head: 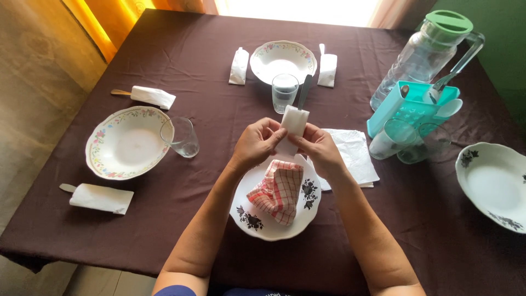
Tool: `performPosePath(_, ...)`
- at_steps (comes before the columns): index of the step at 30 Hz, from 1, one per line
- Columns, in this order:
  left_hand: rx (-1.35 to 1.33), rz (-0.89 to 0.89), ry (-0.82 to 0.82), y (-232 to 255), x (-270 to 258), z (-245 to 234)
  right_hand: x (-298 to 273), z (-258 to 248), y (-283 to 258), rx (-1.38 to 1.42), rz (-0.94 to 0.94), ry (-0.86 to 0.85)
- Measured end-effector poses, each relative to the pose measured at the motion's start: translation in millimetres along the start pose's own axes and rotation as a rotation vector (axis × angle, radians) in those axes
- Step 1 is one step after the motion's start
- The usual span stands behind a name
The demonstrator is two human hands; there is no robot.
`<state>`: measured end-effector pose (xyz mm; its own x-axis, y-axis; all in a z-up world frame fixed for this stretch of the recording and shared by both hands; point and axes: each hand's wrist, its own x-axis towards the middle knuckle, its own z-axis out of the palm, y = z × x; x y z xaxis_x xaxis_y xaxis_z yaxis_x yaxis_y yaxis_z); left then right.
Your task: The person wipes a spoon, fork, and glass with a cloth, then wraps each utensil in a paper napkin and places them on the table. The person also wipes a glass with the cloth. The table is set with plates, glasses, and a pitcher.
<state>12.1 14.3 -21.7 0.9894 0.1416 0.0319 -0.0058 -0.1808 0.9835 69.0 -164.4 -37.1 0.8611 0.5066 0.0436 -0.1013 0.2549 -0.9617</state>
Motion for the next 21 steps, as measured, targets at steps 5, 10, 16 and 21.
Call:
performPosePath(5, -0.09, -0.031, -0.103, -8, 4, 2, 2, -7, 2, 0.031, 0.002, 0.02)
performPosePath(10, -0.136, -0.014, -0.163, -19, 5, -2, 2, -10, -5, 0.037, 0.016, 0.035)
performPosePath(16, -0.143, -0.05, -0.234, -26, 8, -3, 0, -12, -12, 0.031, 0.036, 0.096)
performPosePath(21, -0.131, -0.002, -0.225, -28, 14, 8, -1, -22, -10, 0.028, 0.054, 0.114)
